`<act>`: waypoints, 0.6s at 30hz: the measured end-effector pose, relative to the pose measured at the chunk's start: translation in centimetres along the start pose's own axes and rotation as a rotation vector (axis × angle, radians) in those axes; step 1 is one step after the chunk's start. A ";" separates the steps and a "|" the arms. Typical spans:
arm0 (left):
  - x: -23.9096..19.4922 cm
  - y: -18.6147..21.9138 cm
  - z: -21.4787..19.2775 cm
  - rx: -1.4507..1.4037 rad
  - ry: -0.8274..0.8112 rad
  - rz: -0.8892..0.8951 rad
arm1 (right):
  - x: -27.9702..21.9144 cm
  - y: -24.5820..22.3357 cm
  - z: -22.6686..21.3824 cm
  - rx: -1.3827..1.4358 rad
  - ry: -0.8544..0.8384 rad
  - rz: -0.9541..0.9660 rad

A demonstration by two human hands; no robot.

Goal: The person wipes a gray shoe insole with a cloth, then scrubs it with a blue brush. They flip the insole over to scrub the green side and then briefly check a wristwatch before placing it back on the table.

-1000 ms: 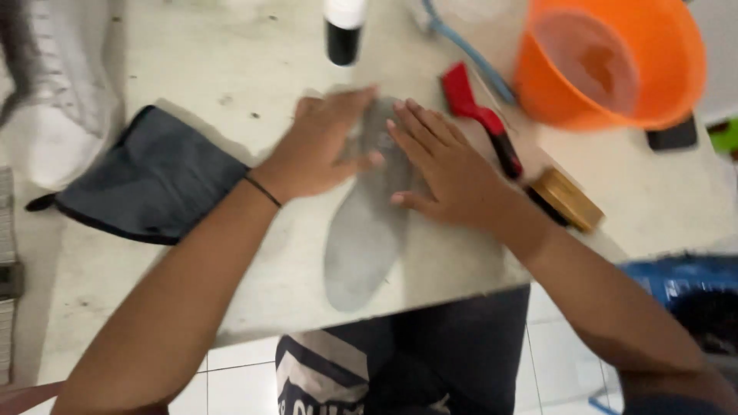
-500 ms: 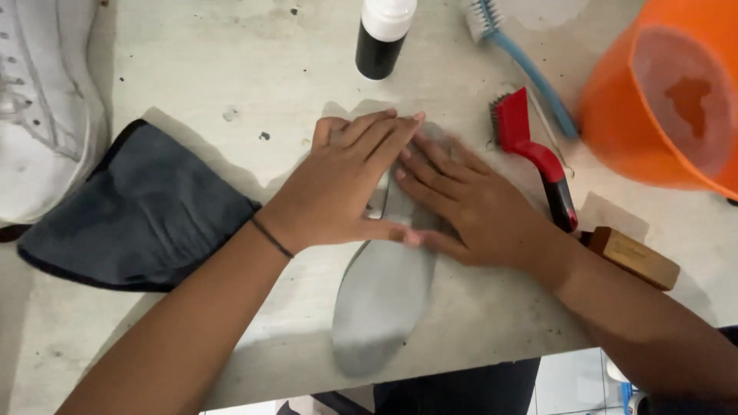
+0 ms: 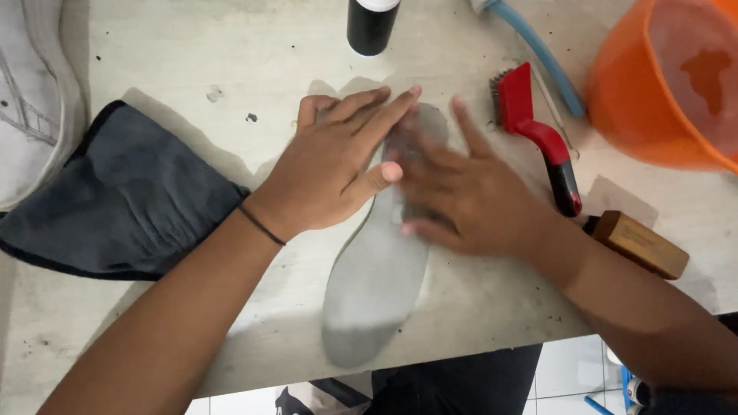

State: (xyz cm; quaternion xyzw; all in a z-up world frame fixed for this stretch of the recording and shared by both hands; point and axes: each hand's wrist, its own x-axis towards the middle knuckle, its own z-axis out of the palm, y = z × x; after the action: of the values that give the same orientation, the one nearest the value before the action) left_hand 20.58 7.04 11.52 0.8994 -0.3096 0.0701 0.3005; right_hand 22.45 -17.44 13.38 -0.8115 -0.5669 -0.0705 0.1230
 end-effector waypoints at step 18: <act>-0.2 1.1 0.0 0.147 -0.168 0.245 | -1.0 -1.0 -1.4 0.593 0.312 0.051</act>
State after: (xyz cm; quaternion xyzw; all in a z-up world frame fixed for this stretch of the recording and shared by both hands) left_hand 19.73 6.42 12.01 0.8773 -0.4348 0.0533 0.1962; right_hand 21.22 -18.40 14.62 -0.7337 -0.5167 -0.0230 0.4408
